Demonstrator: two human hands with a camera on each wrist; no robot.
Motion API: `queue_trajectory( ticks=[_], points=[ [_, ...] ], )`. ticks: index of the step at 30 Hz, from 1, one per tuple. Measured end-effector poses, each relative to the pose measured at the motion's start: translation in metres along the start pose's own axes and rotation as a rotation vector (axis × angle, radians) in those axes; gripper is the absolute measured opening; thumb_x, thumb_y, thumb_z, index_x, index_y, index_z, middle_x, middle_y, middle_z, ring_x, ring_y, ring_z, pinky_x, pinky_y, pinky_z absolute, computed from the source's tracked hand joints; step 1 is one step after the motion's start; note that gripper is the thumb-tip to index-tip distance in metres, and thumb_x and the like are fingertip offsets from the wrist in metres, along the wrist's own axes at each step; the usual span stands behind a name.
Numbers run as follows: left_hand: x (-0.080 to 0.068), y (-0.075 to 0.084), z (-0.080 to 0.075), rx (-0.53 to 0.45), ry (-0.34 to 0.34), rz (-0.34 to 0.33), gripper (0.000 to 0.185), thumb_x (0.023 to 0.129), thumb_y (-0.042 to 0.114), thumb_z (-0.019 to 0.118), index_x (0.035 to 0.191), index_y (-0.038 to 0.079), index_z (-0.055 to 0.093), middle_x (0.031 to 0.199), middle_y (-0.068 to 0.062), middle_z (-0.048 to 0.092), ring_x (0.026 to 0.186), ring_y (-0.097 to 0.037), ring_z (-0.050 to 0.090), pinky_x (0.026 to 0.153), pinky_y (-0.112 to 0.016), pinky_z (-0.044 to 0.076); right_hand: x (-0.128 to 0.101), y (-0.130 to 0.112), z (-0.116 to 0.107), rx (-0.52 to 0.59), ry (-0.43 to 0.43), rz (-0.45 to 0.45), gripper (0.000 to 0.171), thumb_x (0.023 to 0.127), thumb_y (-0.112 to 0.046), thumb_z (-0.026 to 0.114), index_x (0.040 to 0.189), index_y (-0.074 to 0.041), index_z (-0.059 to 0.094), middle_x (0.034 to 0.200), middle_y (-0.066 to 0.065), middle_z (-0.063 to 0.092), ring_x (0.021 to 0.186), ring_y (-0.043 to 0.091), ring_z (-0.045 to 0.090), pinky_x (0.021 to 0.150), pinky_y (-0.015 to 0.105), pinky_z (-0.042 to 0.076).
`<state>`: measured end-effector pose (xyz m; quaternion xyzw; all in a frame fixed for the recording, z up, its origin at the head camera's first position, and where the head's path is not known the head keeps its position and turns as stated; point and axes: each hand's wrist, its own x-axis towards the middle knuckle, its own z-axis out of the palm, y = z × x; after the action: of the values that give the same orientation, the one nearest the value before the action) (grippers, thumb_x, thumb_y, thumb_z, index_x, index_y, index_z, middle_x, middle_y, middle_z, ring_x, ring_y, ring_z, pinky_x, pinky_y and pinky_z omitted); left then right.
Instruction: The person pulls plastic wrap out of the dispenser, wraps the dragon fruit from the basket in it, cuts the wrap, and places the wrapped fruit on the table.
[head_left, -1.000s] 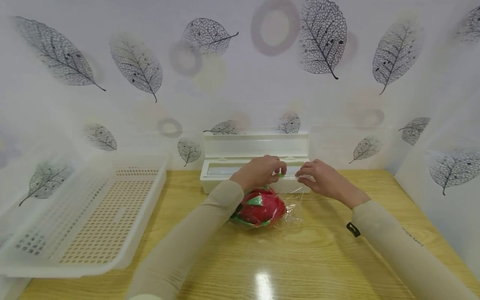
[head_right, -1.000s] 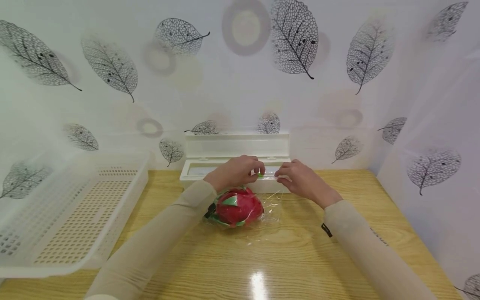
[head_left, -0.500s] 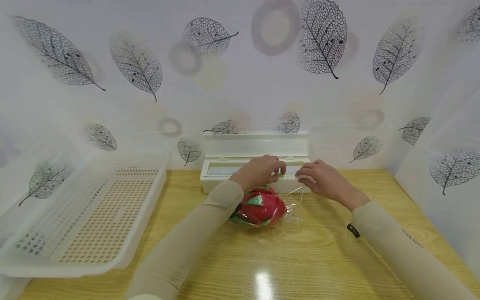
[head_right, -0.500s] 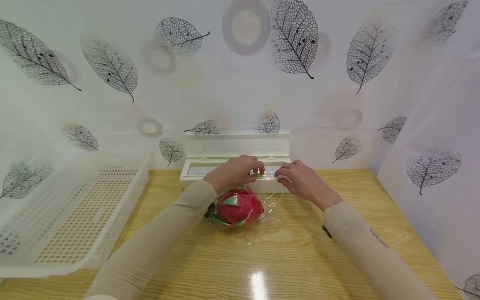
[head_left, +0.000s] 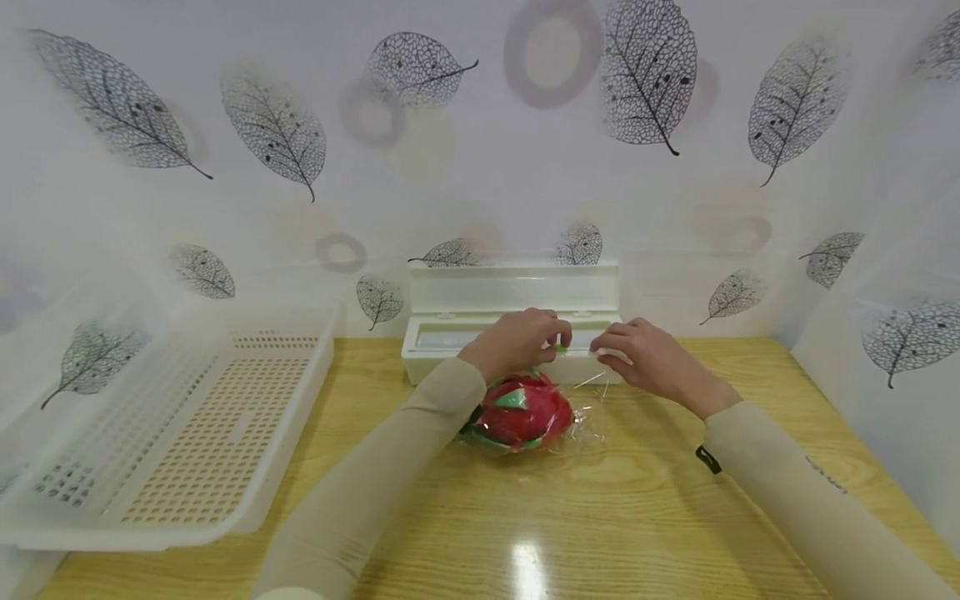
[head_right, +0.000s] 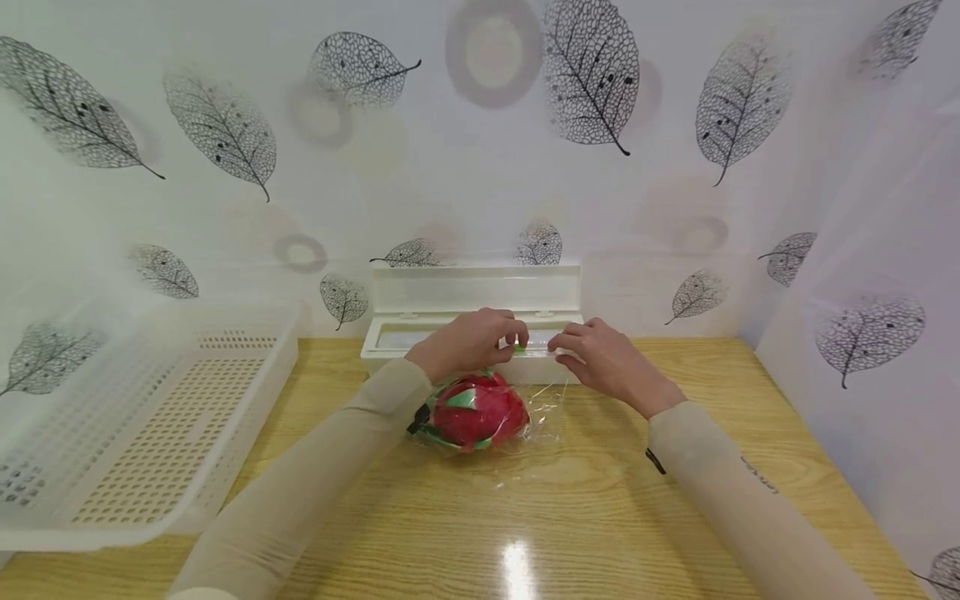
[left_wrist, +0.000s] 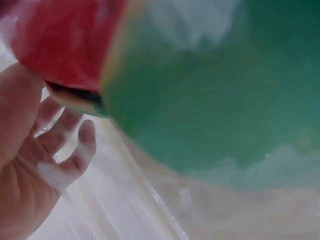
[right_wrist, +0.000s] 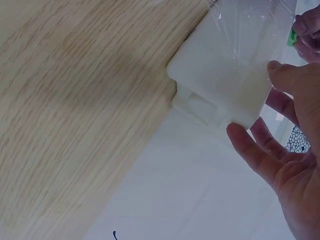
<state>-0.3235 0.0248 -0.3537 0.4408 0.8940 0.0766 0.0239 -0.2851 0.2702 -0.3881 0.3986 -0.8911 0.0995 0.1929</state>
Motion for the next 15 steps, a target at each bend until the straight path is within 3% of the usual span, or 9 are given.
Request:
queue_trajectory(
  ticks=[15],
  points=[
    [-0.0027,-0.0004,-0.0002,-0.015,0.001,-0.012,0.018,0.099,0.015,0.065,0.116,0.018,0.070,0.115,-0.002,0.070,0.104,-0.016,0.067,0.087,-0.026,0.057,-0.0012,0.0019,0.0022,-0.005,0.016,-0.029,0.018,0.084,-0.003,0.081,0.100,-0.009,0.078,0.096,0.005,0.076,0.084,0.024,0.070,0.084,0.048,0.057]
  ],
)
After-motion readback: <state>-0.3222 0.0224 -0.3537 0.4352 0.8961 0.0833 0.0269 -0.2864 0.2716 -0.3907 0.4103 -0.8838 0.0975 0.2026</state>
